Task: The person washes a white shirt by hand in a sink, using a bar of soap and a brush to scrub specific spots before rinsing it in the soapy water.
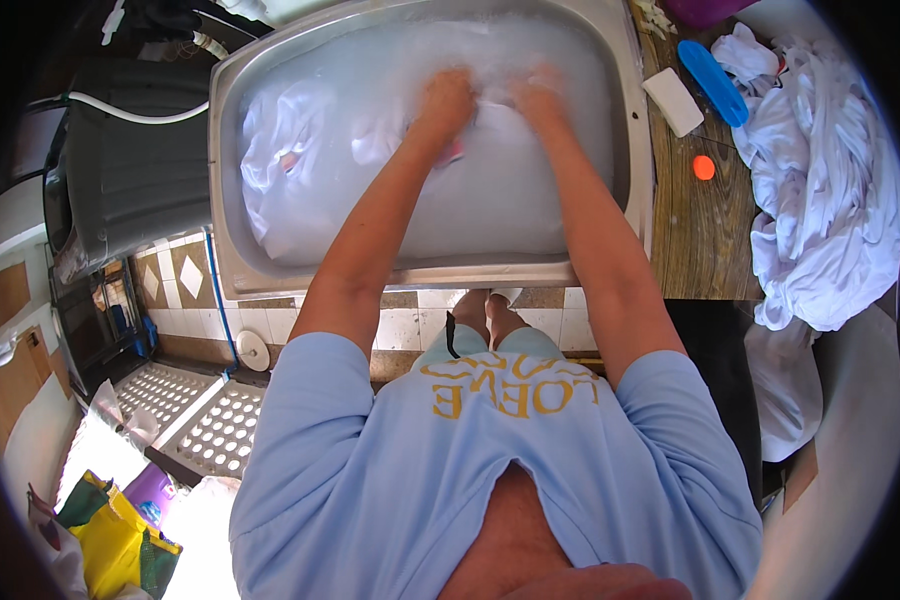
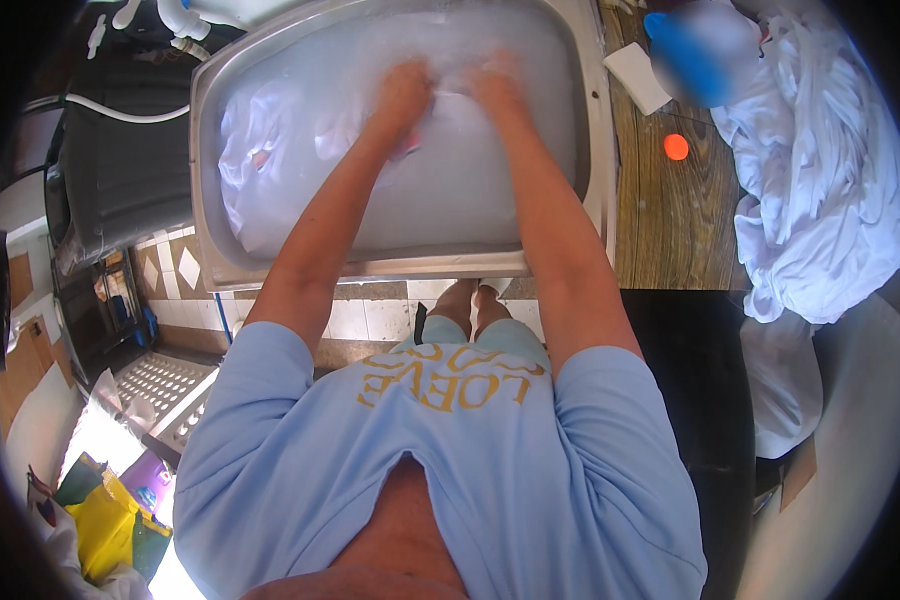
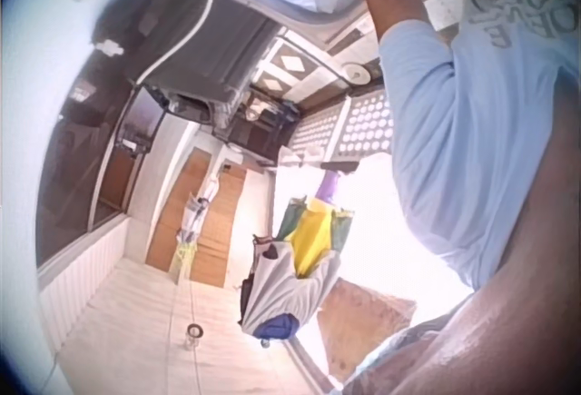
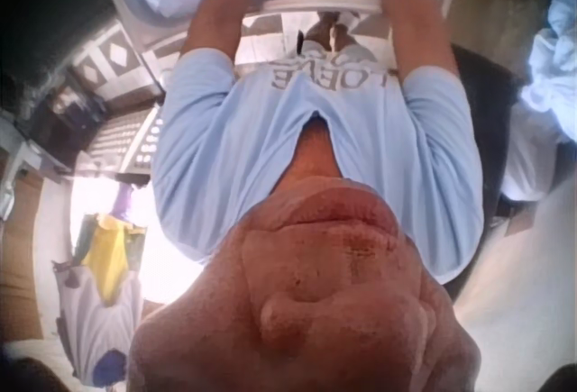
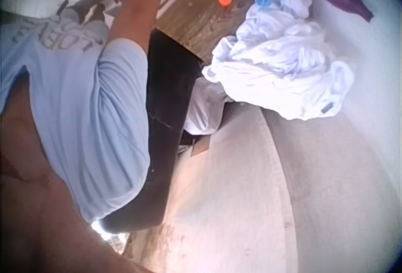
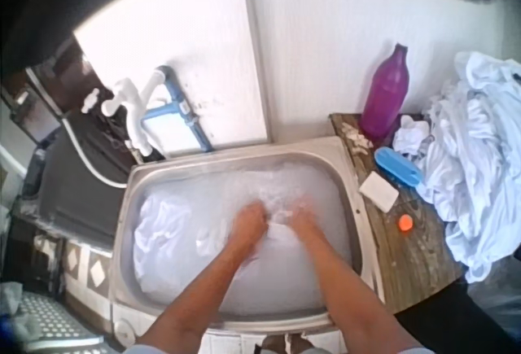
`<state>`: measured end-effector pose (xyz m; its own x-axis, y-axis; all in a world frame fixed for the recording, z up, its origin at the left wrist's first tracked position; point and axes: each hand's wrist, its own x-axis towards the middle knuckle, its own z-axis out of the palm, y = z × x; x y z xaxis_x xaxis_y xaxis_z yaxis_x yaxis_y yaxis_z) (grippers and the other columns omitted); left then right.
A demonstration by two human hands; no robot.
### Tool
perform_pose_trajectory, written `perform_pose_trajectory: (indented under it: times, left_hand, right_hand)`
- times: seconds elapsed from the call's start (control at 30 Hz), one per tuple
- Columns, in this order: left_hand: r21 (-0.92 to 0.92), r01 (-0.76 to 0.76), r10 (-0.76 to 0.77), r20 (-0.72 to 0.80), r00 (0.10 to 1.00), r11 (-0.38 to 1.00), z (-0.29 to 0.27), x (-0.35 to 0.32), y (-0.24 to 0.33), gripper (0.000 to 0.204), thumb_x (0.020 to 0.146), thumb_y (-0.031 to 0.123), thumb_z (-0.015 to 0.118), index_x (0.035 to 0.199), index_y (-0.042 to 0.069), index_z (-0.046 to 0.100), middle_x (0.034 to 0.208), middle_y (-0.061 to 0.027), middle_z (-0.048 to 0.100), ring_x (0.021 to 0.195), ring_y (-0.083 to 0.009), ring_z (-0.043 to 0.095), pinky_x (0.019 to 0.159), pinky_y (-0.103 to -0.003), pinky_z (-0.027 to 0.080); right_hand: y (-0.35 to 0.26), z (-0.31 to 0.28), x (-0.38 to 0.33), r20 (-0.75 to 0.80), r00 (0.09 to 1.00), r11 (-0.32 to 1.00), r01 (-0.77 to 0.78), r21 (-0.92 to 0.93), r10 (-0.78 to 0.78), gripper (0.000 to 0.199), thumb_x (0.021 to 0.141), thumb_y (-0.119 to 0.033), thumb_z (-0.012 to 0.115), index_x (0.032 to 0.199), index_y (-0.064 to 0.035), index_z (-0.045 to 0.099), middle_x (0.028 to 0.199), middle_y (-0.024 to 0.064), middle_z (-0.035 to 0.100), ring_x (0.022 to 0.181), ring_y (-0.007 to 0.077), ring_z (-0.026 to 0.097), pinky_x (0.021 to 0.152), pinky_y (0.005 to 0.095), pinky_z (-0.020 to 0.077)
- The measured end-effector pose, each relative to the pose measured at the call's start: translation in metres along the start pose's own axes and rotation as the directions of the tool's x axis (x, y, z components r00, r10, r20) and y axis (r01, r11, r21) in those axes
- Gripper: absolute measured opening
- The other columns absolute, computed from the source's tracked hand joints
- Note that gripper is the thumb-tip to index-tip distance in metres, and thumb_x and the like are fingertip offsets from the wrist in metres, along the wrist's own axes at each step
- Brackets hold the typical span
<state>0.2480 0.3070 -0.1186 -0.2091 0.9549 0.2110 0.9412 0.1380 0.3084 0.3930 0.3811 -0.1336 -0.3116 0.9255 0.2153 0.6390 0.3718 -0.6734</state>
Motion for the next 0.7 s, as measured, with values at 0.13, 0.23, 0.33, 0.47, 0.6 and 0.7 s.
perform_pose_trajectory:
  times: [0.13, 0.23, 0.33, 0.47, 0.6, 0.7]
  left_hand:
    - [-0.654, 0.469, -0.257, 0.398, 0.88, 0.593, -0.062, 0.015, 0.017, 0.028, 0.078, 0.025, 0.069, 0.097, 0.004, 0.066, 0.086, -0.0091, 0.067, 0.081, -0.0201, 0.064, 0.07, -0.032, 0.05]
    - [-0.919, 0.39, -0.212, 0.393, 0.895, -0.057, -0.081, 0.028, 0.037, 0.026, 0.076, 0.024, 0.072, 0.092, 0.005, 0.068, 0.082, -0.004, 0.067, 0.081, -0.0132, 0.063, 0.067, -0.03, 0.049]
    - [-0.838, 0.131, -0.232, 0.005, 0.973, 0.529, -0.059, 0.038, 0.077, 0.022, 0.074, 0.027, 0.073, 0.085, 0.008, 0.07, 0.081, -0.0048, 0.068, 0.078, -0.0192, 0.065, 0.067, -0.032, 0.05]
    - [-0.227, -0.18, 0.082, -0.385, 0.919, 0.957, -0.038, 0.017, 0.127, 0.019, 0.076, 0.029, 0.07, 0.078, 0.01, 0.07, 0.08, -0.0097, 0.068, 0.072, -0.0286, 0.064, 0.066, -0.034, 0.049]
    - [-0.427, 0.222, -0.292, -0.104, 0.951, 0.877, -0.034, 0.065, 0.057, 0.022, 0.076, 0.032, 0.064, 0.072, 0.011, 0.067, 0.069, -0.0153, 0.063, 0.067, -0.0381, 0.059, 0.064, -0.042, 0.048]
    - [-0.548, 0.15, -0.26, -0.13, 0.957, 0.823, -0.045, 0.056, 0.069, 0.023, 0.078, 0.029, 0.064, 0.07, 0.007, 0.064, 0.065, -0.0161, 0.06, 0.06, -0.0336, 0.055, 0.06, -0.039, 0.047]
  right_hand:
    - [-0.024, -0.048, 0.03, 0.685, 0.663, -0.207, -0.656, 0.726, 0.301, 0.048, 0.09, -0.035, 0.052, 0.128, -0.0064, 0.049, 0.12, 0.0158, 0.056, 0.112, 0.0334, 0.053, 0.103, 0.0463, 0.0355]
    - [-0.047, -0.058, 0.022, 0.819, 0.54, -0.397, -0.72, 0.569, 0.194, 0.045, 0.091, -0.041, 0.052, 0.121, -0.0069, 0.053, 0.117, 0.0107, 0.059, 0.109, 0.0294, 0.055, 0.099, 0.0421, 0.0403]
    - [-0.045, -0.039, 0.004, 0.543, 0.817, -0.099, -0.534, 0.84, 0.197, 0.046, 0.092, -0.045, 0.05, 0.118, -0.0076, 0.053, 0.116, 0.0092, 0.059, 0.106, 0.0261, 0.056, 0.097, 0.0379, 0.0425]
    - [-0.035, -0.02, 0.014, 0.593, 0.778, -0.343, -0.51, 0.789, 0.207, 0.044, 0.094, -0.045, 0.046, 0.12, -0.0095, 0.05, 0.116, 0.0072, 0.057, 0.106, 0.0229, 0.054, 0.093, 0.0369, 0.0452]
    - [-0.082, -0.037, 0.015, 0.666, 0.679, -0.336, -0.577, 0.744, 0.308, 0.042, 0.095, -0.047, 0.04, 0.116, -0.0129, 0.052, 0.113, 0.0052, 0.059, 0.102, 0.0219, 0.057, 0.086, 0.0349, 0.0492]
    - [-0.082, -0.041, 0.012, 0.692, 0.64, -0.318, -0.614, 0.722, 0.335, 0.047, 0.095, -0.05, 0.039, 0.113, -0.0077, 0.052, 0.109, 0.0092, 0.057, 0.094, 0.0231, 0.057, 0.078, 0.0359, 0.0498]
